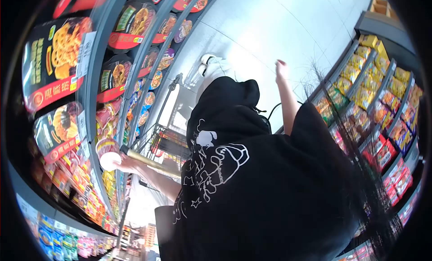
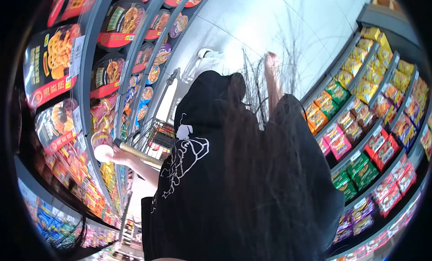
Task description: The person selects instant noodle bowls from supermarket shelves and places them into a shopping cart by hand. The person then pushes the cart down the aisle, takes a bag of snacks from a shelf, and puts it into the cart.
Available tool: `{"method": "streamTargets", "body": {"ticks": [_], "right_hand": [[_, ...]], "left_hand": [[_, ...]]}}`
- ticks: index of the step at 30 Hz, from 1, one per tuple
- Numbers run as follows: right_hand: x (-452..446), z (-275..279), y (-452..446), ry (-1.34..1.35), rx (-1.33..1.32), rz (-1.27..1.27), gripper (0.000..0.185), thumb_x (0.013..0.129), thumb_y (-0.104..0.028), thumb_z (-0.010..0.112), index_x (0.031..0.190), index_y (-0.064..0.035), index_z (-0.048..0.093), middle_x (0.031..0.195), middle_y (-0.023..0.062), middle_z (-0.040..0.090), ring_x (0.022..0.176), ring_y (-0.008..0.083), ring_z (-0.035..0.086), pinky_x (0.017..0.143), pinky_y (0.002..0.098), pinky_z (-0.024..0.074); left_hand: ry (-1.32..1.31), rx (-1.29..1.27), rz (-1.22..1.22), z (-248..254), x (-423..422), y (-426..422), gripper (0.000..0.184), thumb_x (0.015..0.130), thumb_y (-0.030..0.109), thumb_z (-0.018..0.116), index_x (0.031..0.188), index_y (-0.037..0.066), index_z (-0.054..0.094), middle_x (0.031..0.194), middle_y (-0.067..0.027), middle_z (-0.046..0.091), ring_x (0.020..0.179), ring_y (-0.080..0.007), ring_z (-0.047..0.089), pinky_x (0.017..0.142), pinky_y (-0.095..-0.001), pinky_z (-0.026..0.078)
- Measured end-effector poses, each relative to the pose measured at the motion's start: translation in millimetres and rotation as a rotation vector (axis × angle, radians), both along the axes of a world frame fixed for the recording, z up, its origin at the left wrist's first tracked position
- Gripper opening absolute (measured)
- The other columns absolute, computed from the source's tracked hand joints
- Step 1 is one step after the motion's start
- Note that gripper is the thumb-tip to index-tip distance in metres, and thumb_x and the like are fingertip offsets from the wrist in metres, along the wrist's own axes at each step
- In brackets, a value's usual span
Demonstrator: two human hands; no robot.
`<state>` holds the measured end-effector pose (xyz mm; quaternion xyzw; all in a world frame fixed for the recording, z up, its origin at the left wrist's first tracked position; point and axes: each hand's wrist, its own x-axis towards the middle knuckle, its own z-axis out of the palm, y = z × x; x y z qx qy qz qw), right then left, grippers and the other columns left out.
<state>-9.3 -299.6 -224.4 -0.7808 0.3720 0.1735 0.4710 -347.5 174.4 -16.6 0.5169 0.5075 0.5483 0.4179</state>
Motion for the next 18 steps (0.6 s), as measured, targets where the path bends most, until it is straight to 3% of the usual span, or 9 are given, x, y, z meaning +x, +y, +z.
{"method": "streamTargets", "body": {"ticks": [4, 7, 10, 12, 14, 15, 16, 17, 18], "right_hand": [[47.0, 14.5, 132.3, -0.284, 0.062, 0.712, 0.029, 0.077, -0.011, 0.051, 0.105, -0.0041, 0.056, 0.104, 0.0131, 0.058, 0.099, 0.0226, 0.053, 0.088, 0.0322, 0.0385], [52.6, 106.2, 229.1, -0.375, 0.194, 1.125, 0.028, 0.077, -0.011, 0.051, 0.104, -0.0053, 0.056, 0.100, 0.0134, 0.059, 0.096, 0.0208, 0.055, 0.085, 0.0324, 0.0408], [22.2, 77.2, 286.4, -0.376, 0.501, 1.245, 0.025, 0.077, -0.008, 0.050, 0.100, -0.0051, 0.056, 0.091, 0.0092, 0.061, 0.083, 0.0201, 0.059, 0.074, 0.0317, 0.0446], [-10.6, 51.6, 299.2, -0.312, 0.430, 1.448, 0.018, 0.076, -0.009, 0.051, 0.093, -0.0037, 0.055, 0.083, 0.0087, 0.061, 0.075, 0.0196, 0.057, 0.069, 0.0310, 0.0448], [-36.8, 14.0, 290.6, -0.386, 0.354, 1.916, 0.011, 0.077, -0.011, 0.050, 0.085, -0.0034, 0.053, 0.075, 0.0090, 0.058, 0.069, 0.0180, 0.055, 0.065, 0.0312, 0.0439], [-38.1, -19.7, 286.4, 0.007, 0.631, 2.185, 0.011, 0.078, -0.015, 0.051, 0.077, -0.0041, 0.053, 0.071, 0.0088, 0.056, 0.066, 0.0174, 0.053, 0.062, 0.0314, 0.0433], [-49.2, -65.7, 286.6, -0.220, 0.448, 2.861, 0.018, 0.078, -0.022, 0.051, 0.075, -0.0042, 0.056, 0.071, 0.0076, 0.056, 0.067, 0.0156, 0.054, 0.062, 0.0322, 0.0431], [-46.3, -21.7, 284.3, 0.250, 0.306, 2.718, 0.024, 0.077, -0.026, 0.051, 0.079, -0.0036, 0.060, 0.077, 0.0087, 0.059, 0.070, 0.0186, 0.056, 0.063, 0.0329, 0.0442], [-48.8, -20.7, 288.9, 0.447, 0.245, 2.757, 0.028, 0.075, -0.028, 0.052, 0.086, -0.0040, 0.061, 0.085, 0.0111, 0.062, 0.075, 0.0247, 0.058, 0.067, 0.0350, 0.0452]], "left_hand": [[0.115, -0.059, 0.103, 6.5, 13.1, -9.3, 0.049, 0.084, 0.025, 0.048, 0.123, -0.002, 0.036, 0.119, -0.0174, 0.042, 0.105, -0.0283, 0.045, 0.081, -0.0398, 0.039], [0.100, -0.066, 0.208, 9.3, 25.2, -15.7, 0.050, 0.083, 0.025, 0.051, 0.121, -0.004, 0.036, 0.118, -0.0202, 0.042, 0.105, -0.0306, 0.045, 0.084, -0.0430, 0.041], [-0.013, -0.080, 0.252, -3.9, 11.7, -8.0, 0.054, 0.078, 0.027, 0.060, 0.120, 0.000, 0.039, 0.115, -0.0182, 0.046, 0.102, -0.0300, 0.048, 0.082, -0.0421, 0.043], [-0.150, -0.062, 0.148, -5.9, 6.2, -7.9, 0.054, 0.075, 0.021, 0.063, 0.119, 0.000, 0.040, 0.113, -0.0195, 0.046, 0.102, -0.0304, 0.049, 0.082, -0.0411, 0.045], [-0.205, -0.028, 0.134, -7.9, 6.5, -7.6, 0.052, 0.073, 0.016, 0.065, 0.116, 0.000, 0.039, 0.113, -0.0221, 0.044, 0.103, -0.0318, 0.049, 0.080, -0.0430, 0.048], [-0.204, -0.057, 0.184, -21.2, -5.1, -3.0, 0.053, 0.072, 0.015, 0.066, 0.115, 0.002, 0.037, 0.114, -0.0201, 0.044, 0.103, -0.0315, 0.049, 0.079, -0.0453, 0.049], [-0.253, -0.123, 0.208, -15.6, -0.5, -5.6, 0.054, 0.072, 0.014, 0.066, 0.115, 0.005, 0.036, 0.116, -0.0176, 0.043, 0.103, -0.0312, 0.048, 0.080, -0.0463, 0.048], [-0.317, -0.094, 0.183, -20.6, -2.2, -6.3, 0.055, 0.072, 0.013, 0.067, 0.116, 0.007, 0.036, 0.117, -0.0157, 0.042, 0.104, -0.0311, 0.048, 0.081, -0.0459, 0.048], [-0.380, -0.110, 0.232, -14.8, 5.4, -11.1, 0.054, 0.072, 0.013, 0.066, 0.116, 0.006, 0.036, 0.118, -0.0155, 0.041, 0.105, -0.0309, 0.047, 0.080, -0.0449, 0.048]]}}
